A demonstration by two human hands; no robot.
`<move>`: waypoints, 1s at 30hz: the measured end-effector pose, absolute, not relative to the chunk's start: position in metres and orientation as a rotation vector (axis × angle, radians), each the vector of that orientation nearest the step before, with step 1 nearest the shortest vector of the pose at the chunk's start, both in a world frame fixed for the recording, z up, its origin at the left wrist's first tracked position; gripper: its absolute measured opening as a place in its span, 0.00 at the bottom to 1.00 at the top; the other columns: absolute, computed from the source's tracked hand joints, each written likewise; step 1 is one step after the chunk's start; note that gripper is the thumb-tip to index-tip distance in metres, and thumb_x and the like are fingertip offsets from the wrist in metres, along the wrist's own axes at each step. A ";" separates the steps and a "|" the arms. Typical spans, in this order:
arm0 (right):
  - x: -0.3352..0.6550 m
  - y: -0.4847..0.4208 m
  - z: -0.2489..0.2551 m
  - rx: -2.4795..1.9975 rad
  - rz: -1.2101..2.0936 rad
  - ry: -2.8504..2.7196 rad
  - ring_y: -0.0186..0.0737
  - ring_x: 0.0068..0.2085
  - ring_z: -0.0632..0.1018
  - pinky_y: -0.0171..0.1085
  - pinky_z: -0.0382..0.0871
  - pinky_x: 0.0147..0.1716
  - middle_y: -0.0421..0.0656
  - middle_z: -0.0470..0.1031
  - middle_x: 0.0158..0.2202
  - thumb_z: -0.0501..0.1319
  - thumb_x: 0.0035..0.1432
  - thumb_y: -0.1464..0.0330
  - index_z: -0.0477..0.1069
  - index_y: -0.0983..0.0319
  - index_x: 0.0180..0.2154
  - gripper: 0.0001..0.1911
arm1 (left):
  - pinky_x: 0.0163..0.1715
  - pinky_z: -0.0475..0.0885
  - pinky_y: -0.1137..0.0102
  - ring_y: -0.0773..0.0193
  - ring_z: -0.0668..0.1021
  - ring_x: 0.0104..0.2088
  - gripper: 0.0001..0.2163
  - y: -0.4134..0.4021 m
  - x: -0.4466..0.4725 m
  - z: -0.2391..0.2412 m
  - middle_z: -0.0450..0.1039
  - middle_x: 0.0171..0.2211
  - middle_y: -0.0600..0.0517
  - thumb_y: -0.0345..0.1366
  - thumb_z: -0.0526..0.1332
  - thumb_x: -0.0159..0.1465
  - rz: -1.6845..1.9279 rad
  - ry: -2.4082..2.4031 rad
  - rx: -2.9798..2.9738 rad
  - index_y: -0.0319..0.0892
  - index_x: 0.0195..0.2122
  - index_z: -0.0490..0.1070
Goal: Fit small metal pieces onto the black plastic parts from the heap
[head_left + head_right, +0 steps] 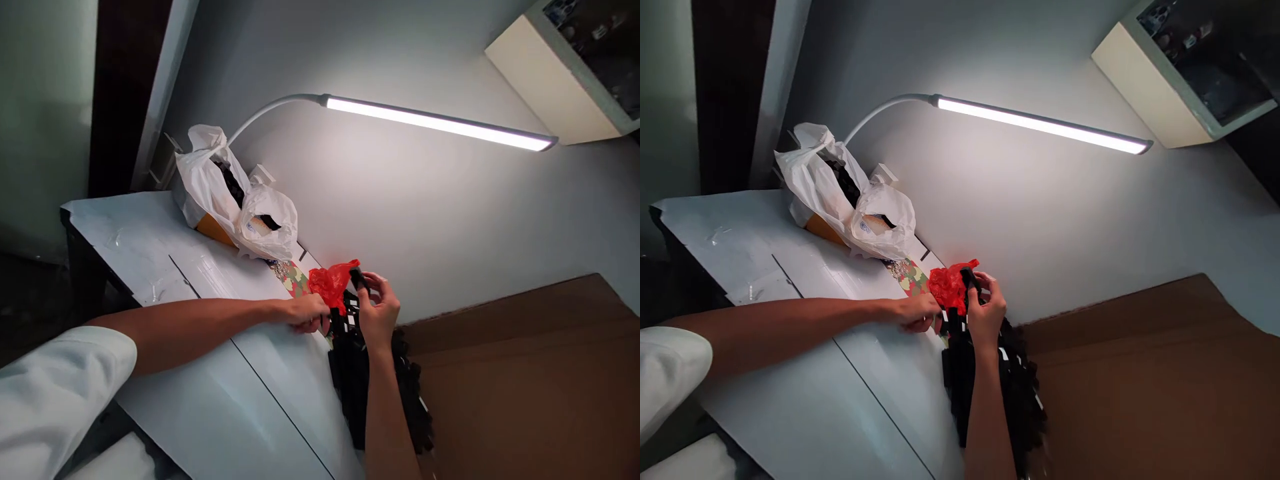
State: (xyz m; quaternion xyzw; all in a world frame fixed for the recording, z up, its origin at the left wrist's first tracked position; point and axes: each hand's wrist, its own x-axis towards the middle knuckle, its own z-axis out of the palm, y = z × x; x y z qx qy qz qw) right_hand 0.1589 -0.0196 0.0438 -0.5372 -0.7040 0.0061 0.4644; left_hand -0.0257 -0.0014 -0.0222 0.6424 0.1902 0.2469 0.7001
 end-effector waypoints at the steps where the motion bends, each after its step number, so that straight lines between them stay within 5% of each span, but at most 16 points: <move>1: 0.160 -0.026 0.045 -1.292 -0.076 -1.744 0.49 0.45 0.81 0.44 0.76 0.42 0.50 0.81 0.45 0.61 0.65 0.62 0.76 0.60 0.48 0.14 | 0.16 0.57 0.69 0.62 0.67 0.17 0.22 0.001 -0.026 -0.020 0.68 0.18 0.48 0.54 0.54 0.66 0.449 0.357 1.281 0.43 0.28 0.77; 5: 0.157 -0.041 0.035 -1.239 -0.328 -2.033 0.52 0.51 0.77 0.50 0.74 0.50 0.50 0.80 0.47 0.60 0.66 0.65 0.76 0.58 0.52 0.14 | 0.13 0.56 0.73 0.65 0.66 0.17 0.32 0.006 -0.023 -0.009 0.75 0.27 0.43 0.65 0.44 0.68 0.437 0.166 0.854 0.42 0.35 0.74; 12: 0.158 -0.043 0.025 -1.283 -0.379 -2.195 0.54 0.56 0.73 0.54 0.69 0.58 0.51 0.76 0.55 0.58 0.71 0.64 0.73 0.58 0.58 0.17 | 0.11 0.49 0.80 0.75 0.57 0.13 0.21 0.009 -0.013 -0.010 0.61 0.19 0.55 0.48 0.48 0.75 0.532 0.299 0.648 0.42 0.28 0.63; 18: 0.133 -0.093 0.033 -1.396 -0.008 -2.089 0.51 0.51 0.77 0.49 0.74 0.50 0.50 0.76 0.50 0.58 0.73 0.61 0.75 0.56 0.51 0.12 | 0.09 0.50 0.77 0.72 0.63 0.12 0.17 0.013 -0.019 -0.008 0.68 0.21 0.53 0.43 0.48 0.74 0.691 0.489 0.713 0.41 0.31 0.65; 25: 0.068 -0.174 -0.031 -1.505 0.415 -2.041 0.51 0.49 0.76 0.47 0.76 0.46 0.49 0.76 0.49 0.60 0.70 0.62 0.73 0.56 0.49 0.10 | 0.12 0.47 0.74 0.72 0.58 0.10 0.17 0.010 -0.014 -0.015 0.69 0.18 0.50 0.42 0.44 0.72 0.736 0.499 0.814 0.43 0.30 0.62; 30: 0.041 -0.185 -0.050 -1.623 0.372 -1.850 0.53 0.47 0.75 0.51 0.74 0.46 0.48 0.75 0.47 0.61 0.67 0.66 0.71 0.55 0.48 0.08 | 0.13 0.45 0.76 0.73 0.55 0.11 0.16 0.010 -0.010 -0.018 0.60 0.15 0.57 0.43 0.44 0.73 0.625 0.498 0.867 0.42 0.34 0.63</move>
